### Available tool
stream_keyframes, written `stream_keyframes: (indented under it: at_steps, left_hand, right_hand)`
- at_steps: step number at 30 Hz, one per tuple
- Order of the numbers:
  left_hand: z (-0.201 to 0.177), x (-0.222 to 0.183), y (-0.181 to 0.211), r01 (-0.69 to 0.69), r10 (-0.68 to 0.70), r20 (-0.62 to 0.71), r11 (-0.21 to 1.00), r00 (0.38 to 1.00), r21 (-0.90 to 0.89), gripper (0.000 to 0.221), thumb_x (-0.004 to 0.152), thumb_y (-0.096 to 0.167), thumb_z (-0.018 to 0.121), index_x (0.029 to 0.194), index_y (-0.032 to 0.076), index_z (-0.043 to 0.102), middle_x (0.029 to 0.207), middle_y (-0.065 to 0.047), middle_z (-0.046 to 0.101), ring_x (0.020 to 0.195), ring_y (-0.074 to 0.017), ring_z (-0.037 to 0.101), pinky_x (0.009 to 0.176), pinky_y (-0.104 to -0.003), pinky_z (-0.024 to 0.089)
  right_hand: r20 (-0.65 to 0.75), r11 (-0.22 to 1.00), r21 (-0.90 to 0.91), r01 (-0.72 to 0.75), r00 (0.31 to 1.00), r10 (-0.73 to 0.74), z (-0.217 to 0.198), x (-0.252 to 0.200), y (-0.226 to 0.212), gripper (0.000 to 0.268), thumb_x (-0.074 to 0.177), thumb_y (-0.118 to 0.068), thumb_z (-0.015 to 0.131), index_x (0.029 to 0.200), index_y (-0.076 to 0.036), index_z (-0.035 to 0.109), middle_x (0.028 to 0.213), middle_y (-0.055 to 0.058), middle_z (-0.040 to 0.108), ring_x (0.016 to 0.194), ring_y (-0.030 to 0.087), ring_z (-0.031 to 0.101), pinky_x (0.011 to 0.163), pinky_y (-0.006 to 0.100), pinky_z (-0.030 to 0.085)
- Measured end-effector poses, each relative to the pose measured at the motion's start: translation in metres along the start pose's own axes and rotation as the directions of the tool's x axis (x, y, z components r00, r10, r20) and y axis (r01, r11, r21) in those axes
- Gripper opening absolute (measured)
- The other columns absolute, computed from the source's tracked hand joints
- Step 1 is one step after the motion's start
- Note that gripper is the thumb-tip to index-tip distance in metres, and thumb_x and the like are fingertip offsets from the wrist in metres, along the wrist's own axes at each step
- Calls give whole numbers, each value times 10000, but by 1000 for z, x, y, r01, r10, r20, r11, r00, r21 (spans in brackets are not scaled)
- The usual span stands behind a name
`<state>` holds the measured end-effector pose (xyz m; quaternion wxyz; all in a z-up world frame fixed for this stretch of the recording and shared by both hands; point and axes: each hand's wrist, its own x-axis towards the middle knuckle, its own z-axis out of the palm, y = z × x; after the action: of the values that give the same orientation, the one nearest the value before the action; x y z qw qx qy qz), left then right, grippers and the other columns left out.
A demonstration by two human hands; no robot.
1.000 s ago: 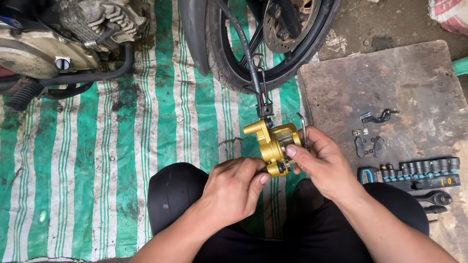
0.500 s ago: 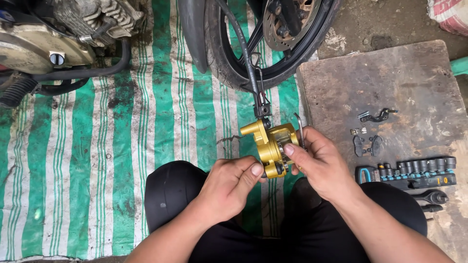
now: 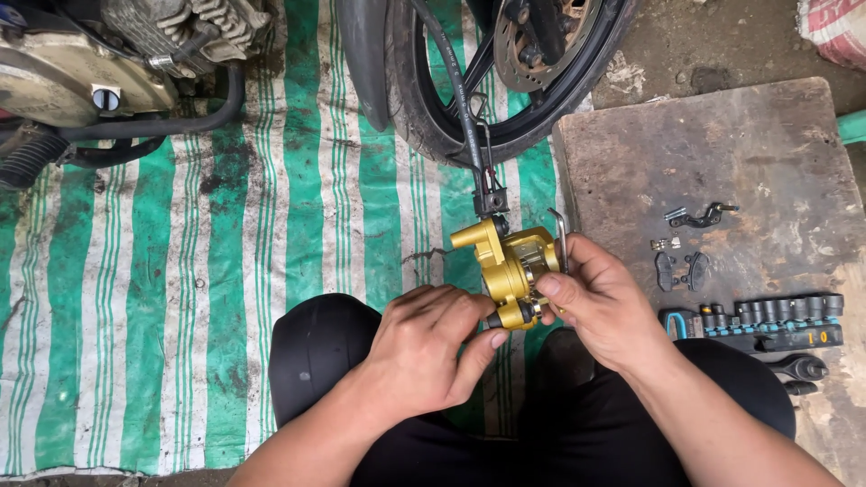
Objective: Removing pins and brake pads from a motorcycle brake caliper for maintenance or repair.
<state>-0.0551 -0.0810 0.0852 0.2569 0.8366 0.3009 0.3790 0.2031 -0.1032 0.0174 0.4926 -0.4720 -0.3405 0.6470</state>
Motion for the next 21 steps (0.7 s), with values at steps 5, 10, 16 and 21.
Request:
stream_keyframes:
  at_steps: [5, 10, 16, 21]
  left_hand:
    - [-1, -4, -5, 59, -55, 29, 986, 998, -157, 89, 1006, 73, 725, 1038, 10, 671, 873, -113, 741, 670, -300, 675, 694, -405, 574]
    - [1, -6, -6, 138, -133, 37, 942, 990, -306, 61, 1047, 52, 662, 1013, 7, 683, 851, -84, 702, 677, -250, 641, 661, -354, 553]
    - [6, -8, -11, 119, -112, 40, 917, 993, -382, 91, 1064, 52, 620, 1002, 4, 668, 830, -82, 670, 690, -257, 610, 691, -373, 528]
    - [8, -6, -8, 177, -160, 76, 860, 984, -478, 175, 1108, 112, 582, 1046, -9, 693, 860, -95, 685, 705, -255, 612, 704, -377, 528]
  right_hand:
    - [28, 1000, 20, -11, 1000, 10, 5, -2, -4, 265, 1027, -75, 743, 1247, 56, 672, 1004, 143, 708, 753, 168, 624, 658, 286, 541]
    - [42, 997, 73, -6, 999, 3, 11, -2, -4, 241, 1087, -165, 699, 1216, 36, 669, 901, 80, 627, 675, 110, 509, 646, 322, 553]
    - [43, 998, 59, 35, 998, -37, 13, -6, -8, 272, 1106, -218, 682, 1215, 30, 653, 829, 53, 600, 618, 87, 475, 628, 303, 530]
    - [110, 978, 205, 47, 991, -71, 17, -8, -7, 343, 1114, -196, 677, 1383, 15, 653, 942, 52, 628, 671, 86, 451, 628, 280, 485]
